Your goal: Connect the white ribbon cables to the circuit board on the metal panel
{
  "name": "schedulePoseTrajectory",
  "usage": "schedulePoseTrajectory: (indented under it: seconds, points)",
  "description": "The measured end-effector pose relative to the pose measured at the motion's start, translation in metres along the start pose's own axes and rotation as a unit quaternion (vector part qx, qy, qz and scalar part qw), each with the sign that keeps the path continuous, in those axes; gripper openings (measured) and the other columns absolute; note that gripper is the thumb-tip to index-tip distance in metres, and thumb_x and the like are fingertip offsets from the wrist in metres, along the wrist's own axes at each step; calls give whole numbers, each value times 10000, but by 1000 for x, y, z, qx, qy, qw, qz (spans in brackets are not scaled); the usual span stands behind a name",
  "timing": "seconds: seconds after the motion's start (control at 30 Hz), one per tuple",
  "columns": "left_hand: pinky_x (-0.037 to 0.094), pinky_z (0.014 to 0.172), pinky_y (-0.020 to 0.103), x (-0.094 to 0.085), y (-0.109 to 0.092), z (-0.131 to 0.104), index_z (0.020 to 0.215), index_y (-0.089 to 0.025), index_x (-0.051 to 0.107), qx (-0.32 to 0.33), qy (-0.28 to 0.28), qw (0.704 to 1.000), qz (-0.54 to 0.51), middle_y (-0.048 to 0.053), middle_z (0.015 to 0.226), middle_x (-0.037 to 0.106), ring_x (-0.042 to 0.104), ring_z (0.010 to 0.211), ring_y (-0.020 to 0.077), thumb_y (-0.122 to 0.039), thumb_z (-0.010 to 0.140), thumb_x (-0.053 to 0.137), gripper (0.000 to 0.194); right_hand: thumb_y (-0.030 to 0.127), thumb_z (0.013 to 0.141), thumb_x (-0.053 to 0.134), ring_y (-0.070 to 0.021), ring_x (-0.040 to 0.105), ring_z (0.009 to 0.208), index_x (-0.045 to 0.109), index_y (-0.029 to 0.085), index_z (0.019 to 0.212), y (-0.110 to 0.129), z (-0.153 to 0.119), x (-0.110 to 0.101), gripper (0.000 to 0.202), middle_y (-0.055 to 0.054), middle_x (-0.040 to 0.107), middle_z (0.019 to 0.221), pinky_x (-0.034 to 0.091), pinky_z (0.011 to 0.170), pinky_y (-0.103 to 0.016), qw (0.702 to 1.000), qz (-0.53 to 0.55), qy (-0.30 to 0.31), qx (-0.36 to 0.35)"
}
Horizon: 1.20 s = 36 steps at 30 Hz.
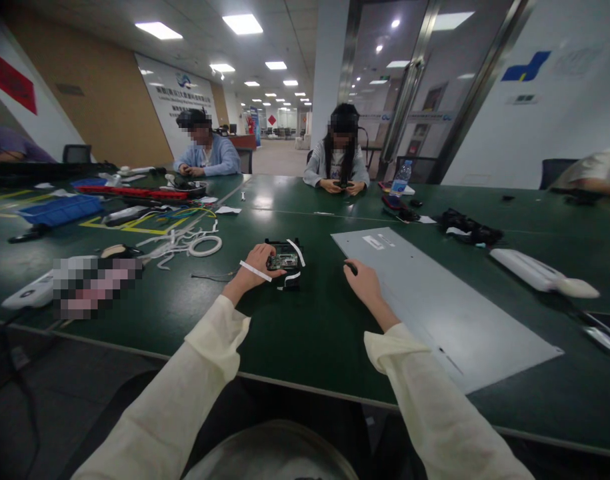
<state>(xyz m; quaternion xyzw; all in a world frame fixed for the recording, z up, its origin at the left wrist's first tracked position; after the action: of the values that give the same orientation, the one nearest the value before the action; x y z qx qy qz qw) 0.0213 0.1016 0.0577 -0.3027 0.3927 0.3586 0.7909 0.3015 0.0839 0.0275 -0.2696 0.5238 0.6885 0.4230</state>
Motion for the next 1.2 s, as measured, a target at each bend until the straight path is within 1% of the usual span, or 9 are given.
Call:
schedulePoseTrajectory:
  seconds: [0.3, 0.37, 0.5, 0.57, 0.67, 0.77, 1.0, 1.1, 1.2]
  points:
    - [390, 792, 352, -3, -3, -3, 894, -185, 461, 4, -7, 1000, 13, 56, 940, 517, 468, 926, 228, -485, 672, 641, 414, 398, 893, 326, -187, 568, 955, 607, 194, 1057, 71, -29, 11, 383, -51, 631, 1047, 394, 874, -325, 988, 92, 85, -92]
    - [387, 791, 350, -2, -4, -3, 889, -182, 461, 7, -10, 1000, 16, 57, 936, 517, 468, 918, 227, -493, 674, 637, 417, 406, 908, 280, -185, 568, 909, 619, 184, 974, 81, -30, 12, 410, -65, 637, 986, 399, 836, -313, 988, 85, 77, -102]
    - [387, 786, 354, -1, -6, -2, 893, -181, 464, 20, -23, 999, 19, 63, 947, 518, 466, 922, 230, -513, 675, 628, 430, 456, 902, 267, -170, 535, 802, 586, 163, 787, 97, -27, 7, 448, -79, 606, 856, 393, 734, -277, 992, 54, 9, -118]
    - [388, 785, 357, -1, -8, -2, 889, -181, 468, 27, -26, 999, 20, 61, 935, 518, 465, 923, 235, -516, 665, 636, 437, 501, 895, 250, -153, 515, 697, 557, 166, 694, 104, -26, 11, 497, -59, 584, 742, 376, 651, -260, 992, 47, 18, -112]
    - [389, 784, 359, 0, -12, -3, 890, -180, 474, 39, -29, 999, 18, 62, 924, 519, 465, 919, 238, -516, 662, 639, 438, 570, 873, 238, -133, 479, 573, 534, 169, 612, 111, -29, 23, 563, -31, 547, 614, 323, 547, -248, 991, 52, 87, -91]
    - [388, 784, 357, -1, -15, -4, 898, -181, 477, 50, -29, 998, 22, 66, 934, 519, 465, 917, 237, -514, 678, 625, 425, 602, 844, 289, -126, 467, 529, 562, 169, 626, 114, -32, 30, 556, -21, 547, 594, 290, 505, -245, 986, 67, 134, -71]
    - [388, 782, 355, 2, -13, -4, 899, -177, 480, 46, -27, 998, 31, 70, 939, 521, 466, 916, 236, -515, 665, 633, 439, 444, 840, 415, -97, 433, 503, 539, 159, 575, 120, -36, 28, 409, 19, 486, 520, 296, 528, -230, 967, 163, 166, -105]
    - [388, 773, 352, 4, -10, -4, 898, -178, 480, 41, -24, 998, 37, 68, 938, 524, 468, 922, 237, -499, 667, 637, 426, 449, 829, 435, -90, 429, 488, 530, 160, 580, 121, -33, 21, 393, 30, 459, 490, 316, 522, -219, 945, 270, 150, -105]
    - [388, 764, 349, 4, -7, -4, 896, -180, 478, 36, -27, 998, 50, 68, 938, 526, 468, 935, 241, -502, 679, 627, 416, 481, 827, 424, -98, 458, 500, 522, 163, 598, 110, -25, 6, 404, 14, 490, 520, 356, 519, -219, 925, 363, 73, -88]
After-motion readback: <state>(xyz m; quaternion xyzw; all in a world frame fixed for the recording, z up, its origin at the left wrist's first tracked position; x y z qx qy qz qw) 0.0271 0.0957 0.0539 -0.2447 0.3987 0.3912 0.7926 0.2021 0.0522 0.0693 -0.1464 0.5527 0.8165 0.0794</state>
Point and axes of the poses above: each hand's wrist, its own z-axis towards the middle knuckle, its own x-axis out of the palm, y = z × x, the point moved 7 cm from there along z, towards the middle knuckle
